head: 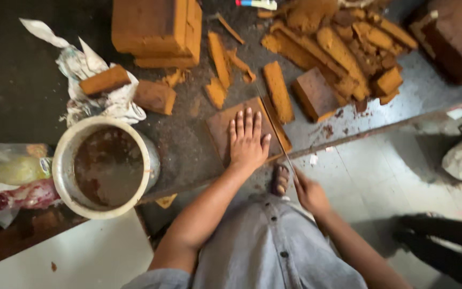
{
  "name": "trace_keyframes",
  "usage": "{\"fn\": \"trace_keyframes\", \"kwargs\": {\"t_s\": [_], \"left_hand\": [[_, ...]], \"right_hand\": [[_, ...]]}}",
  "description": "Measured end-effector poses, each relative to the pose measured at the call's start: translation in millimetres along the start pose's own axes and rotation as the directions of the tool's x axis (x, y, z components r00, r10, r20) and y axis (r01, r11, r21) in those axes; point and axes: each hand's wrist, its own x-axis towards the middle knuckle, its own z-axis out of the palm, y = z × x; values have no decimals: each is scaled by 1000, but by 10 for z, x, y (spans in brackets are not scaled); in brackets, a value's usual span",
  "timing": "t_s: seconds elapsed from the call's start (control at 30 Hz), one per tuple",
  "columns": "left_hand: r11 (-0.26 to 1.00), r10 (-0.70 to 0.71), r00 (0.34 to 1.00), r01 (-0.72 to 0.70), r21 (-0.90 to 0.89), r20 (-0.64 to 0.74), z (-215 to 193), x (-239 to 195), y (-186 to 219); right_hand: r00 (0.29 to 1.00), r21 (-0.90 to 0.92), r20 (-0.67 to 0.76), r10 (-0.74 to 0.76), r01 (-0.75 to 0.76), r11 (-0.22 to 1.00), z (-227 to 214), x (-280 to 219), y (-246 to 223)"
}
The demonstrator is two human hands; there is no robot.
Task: The person cuts several large rectangular brown blocks on a counter using a long metal blade, dividing them into smaller square portions and scraping away excess material.
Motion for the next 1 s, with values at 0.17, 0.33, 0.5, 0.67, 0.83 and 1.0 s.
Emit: {"fn": "trace_keyframes", "kwargs": {"t_s": [0.17, 0.33, 0.5, 0.67, 0.83, 1.0], "left_hand": [[999, -33, 999, 32, 14, 40, 33, -31, 29], [999, -28, 998, 26, 40, 57, -7, -22, 35], [990, -57, 998, 56, -127, -4, 43, -99, -32], [829, -451, 828, 248, -502, -335, 167, -443, -536], [6, -630, 728, 354, -935, 271, 375, -635, -906], [570, -514, 845, 465, -677, 149, 490, -22, -1310]], "right_hand": [[998, -2, 50, 30, -30, 1000, 107, 170, 278], [997, -63, 45, -58, 61, 996, 175, 194, 373], [985, -107, -79, -150, 142, 984, 107, 140, 571], [977, -253, -178, -119, 71, 965, -34, 938, 59], [951, -7, -70, -302, 303, 953, -28, 1373, -463], [955, 147, -27, -296, 297, 944, 455, 867, -560]]}}
